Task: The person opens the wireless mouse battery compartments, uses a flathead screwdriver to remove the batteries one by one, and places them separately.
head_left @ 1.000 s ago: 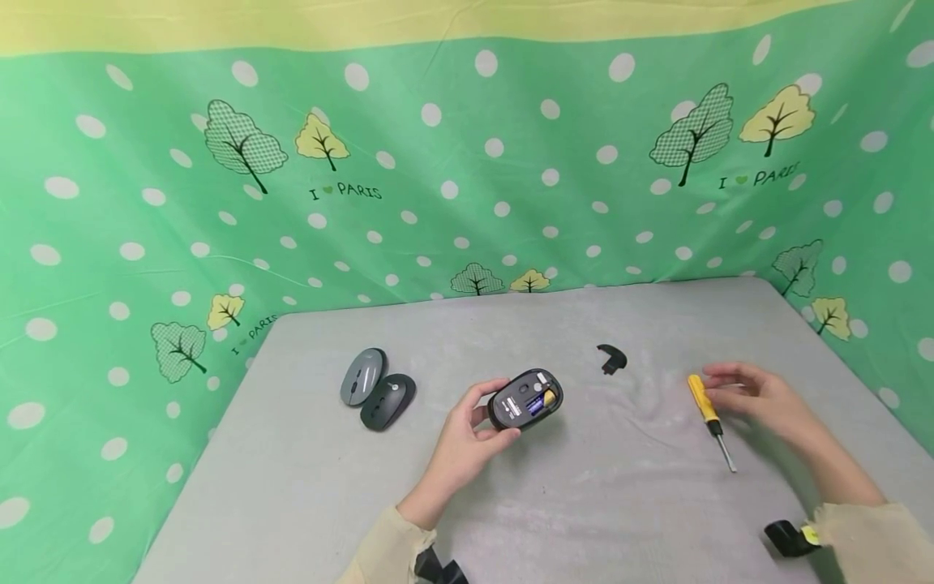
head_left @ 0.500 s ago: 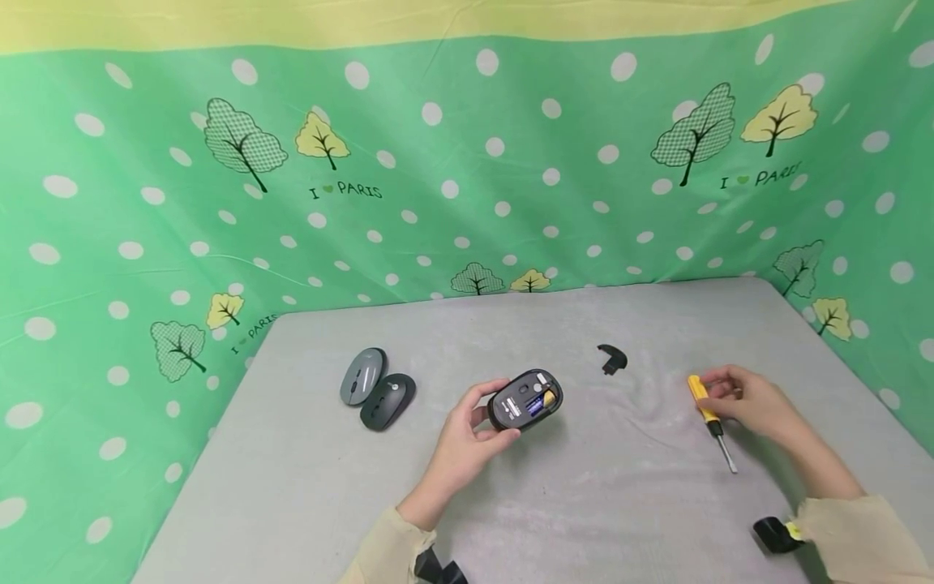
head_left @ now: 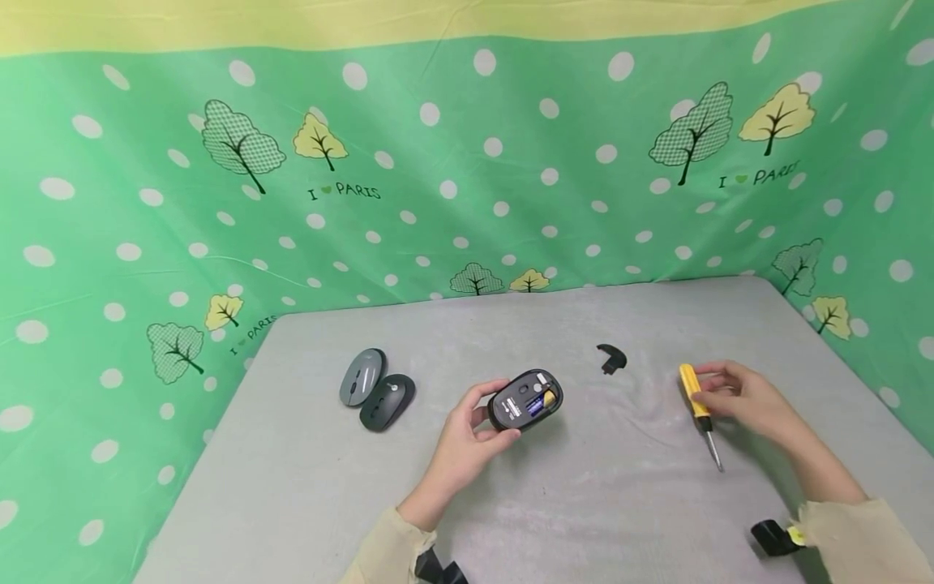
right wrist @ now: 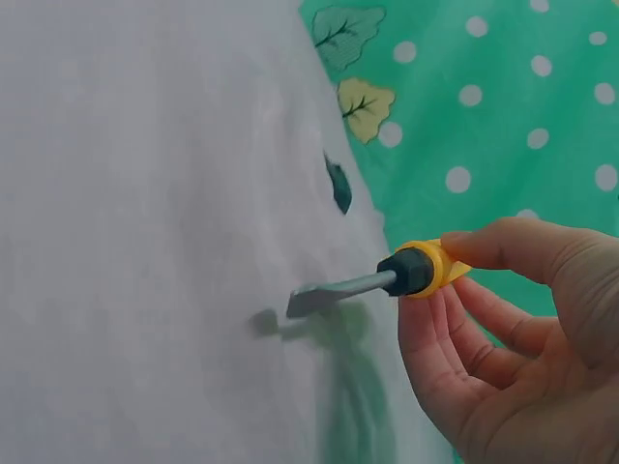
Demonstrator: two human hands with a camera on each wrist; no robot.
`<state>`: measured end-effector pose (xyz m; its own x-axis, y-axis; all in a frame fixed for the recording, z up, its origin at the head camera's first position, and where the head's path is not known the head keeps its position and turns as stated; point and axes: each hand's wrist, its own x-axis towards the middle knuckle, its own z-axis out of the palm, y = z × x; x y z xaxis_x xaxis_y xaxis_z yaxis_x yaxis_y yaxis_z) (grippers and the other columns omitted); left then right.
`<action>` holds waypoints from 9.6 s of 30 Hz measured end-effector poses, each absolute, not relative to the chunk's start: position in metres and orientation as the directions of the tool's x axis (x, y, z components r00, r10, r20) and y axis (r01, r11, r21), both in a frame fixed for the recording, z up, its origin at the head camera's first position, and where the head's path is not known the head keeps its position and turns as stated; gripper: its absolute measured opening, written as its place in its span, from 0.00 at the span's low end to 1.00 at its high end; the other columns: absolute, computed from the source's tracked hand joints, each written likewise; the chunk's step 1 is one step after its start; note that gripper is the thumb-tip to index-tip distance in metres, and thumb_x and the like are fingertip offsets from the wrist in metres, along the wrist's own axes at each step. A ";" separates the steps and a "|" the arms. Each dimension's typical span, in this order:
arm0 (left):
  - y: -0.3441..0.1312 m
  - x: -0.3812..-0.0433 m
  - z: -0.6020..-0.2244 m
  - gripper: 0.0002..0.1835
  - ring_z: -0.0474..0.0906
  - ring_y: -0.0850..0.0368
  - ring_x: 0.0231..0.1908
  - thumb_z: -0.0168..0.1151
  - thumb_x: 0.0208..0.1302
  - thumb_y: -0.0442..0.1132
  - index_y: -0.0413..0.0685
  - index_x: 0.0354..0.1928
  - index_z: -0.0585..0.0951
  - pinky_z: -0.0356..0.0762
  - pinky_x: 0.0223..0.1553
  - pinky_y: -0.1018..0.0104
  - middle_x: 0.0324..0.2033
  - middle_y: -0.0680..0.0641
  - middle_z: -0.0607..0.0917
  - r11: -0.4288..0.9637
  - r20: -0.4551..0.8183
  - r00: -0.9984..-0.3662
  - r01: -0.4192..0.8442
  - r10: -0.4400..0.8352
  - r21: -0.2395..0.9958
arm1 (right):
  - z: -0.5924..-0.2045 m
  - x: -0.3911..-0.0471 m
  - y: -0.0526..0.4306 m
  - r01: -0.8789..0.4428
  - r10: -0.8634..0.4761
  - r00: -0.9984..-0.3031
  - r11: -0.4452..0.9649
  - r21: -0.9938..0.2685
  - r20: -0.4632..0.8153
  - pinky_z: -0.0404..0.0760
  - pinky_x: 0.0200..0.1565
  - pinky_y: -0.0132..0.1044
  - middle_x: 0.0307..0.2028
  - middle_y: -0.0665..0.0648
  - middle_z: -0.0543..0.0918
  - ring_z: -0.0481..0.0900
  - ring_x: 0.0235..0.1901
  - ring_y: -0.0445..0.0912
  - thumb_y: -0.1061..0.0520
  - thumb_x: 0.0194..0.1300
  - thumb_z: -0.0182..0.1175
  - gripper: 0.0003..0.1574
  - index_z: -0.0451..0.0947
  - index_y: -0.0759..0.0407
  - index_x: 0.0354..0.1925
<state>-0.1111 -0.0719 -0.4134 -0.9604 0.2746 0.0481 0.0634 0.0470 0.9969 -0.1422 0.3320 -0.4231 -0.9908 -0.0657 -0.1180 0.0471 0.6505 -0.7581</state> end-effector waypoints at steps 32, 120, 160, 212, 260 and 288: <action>-0.071 -0.111 -0.414 0.36 0.79 0.49 0.51 0.66 0.55 0.24 0.42 0.68 0.70 0.86 0.43 0.72 0.66 0.36 0.72 0.023 0.073 -0.957 0.082 0.281 0.996 | -0.389 -0.135 0.265 0.005 -0.145 -0.989 0.015 -1.000 -0.007 0.87 0.43 0.28 0.41 0.43 0.81 0.84 0.39 0.35 0.69 0.66 0.60 0.19 0.71 0.55 0.52; -0.068 -0.112 -0.419 0.35 0.82 0.36 0.52 0.64 0.55 0.23 0.39 0.67 0.68 0.87 0.47 0.66 0.68 0.32 0.70 -0.025 0.066 -0.955 0.062 0.290 0.998 | -0.387 -0.129 0.199 -0.326 -0.018 -0.944 -0.104 -0.939 0.330 0.89 0.40 0.37 0.37 0.49 0.84 0.87 0.37 0.39 0.71 0.67 0.58 0.09 0.70 0.63 0.41; -0.066 -0.113 -0.418 0.35 0.83 0.35 0.52 0.62 0.56 0.22 0.40 0.68 0.67 0.86 0.49 0.68 0.68 0.31 0.70 -0.020 0.040 -0.953 0.036 0.300 0.999 | -0.388 -0.134 0.208 -0.161 -0.014 -0.985 -0.285 -0.945 0.172 0.88 0.43 0.34 0.36 0.48 0.84 0.87 0.38 0.39 0.67 0.70 0.57 0.08 0.72 0.56 0.43; -0.067 -0.112 -0.417 0.35 0.81 0.35 0.54 0.62 0.56 0.21 0.39 0.67 0.67 0.86 0.49 0.70 0.69 0.33 0.69 -0.040 0.047 -0.950 0.037 0.308 0.999 | -0.390 -0.132 0.245 -0.205 0.049 -0.979 -0.309 -0.929 0.199 0.89 0.38 0.33 0.34 0.49 0.87 0.87 0.34 0.40 0.70 0.70 0.55 0.16 0.73 0.54 0.52; -0.068 -0.113 -0.417 0.35 0.81 0.36 0.54 0.62 0.55 0.21 0.39 0.67 0.67 0.86 0.50 0.67 0.68 0.33 0.70 -0.042 0.043 -0.950 0.032 0.310 0.999 | -0.408 -0.140 0.288 -0.211 0.216 -0.957 -0.066 -0.975 0.193 0.87 0.29 0.27 0.36 0.44 0.82 0.85 0.28 0.34 0.68 0.65 0.63 0.27 0.73 0.45 0.56; -0.068 -0.113 -0.418 0.35 0.82 0.36 0.54 0.62 0.55 0.21 0.39 0.67 0.68 0.86 0.50 0.68 0.68 0.33 0.70 -0.033 0.046 -0.951 0.038 0.305 0.999 | -0.426 -0.147 0.314 0.128 0.191 -0.981 0.495 -0.859 -0.036 0.88 0.34 0.30 0.48 0.65 0.76 0.81 0.27 0.31 0.50 0.72 0.59 0.42 0.56 0.71 0.72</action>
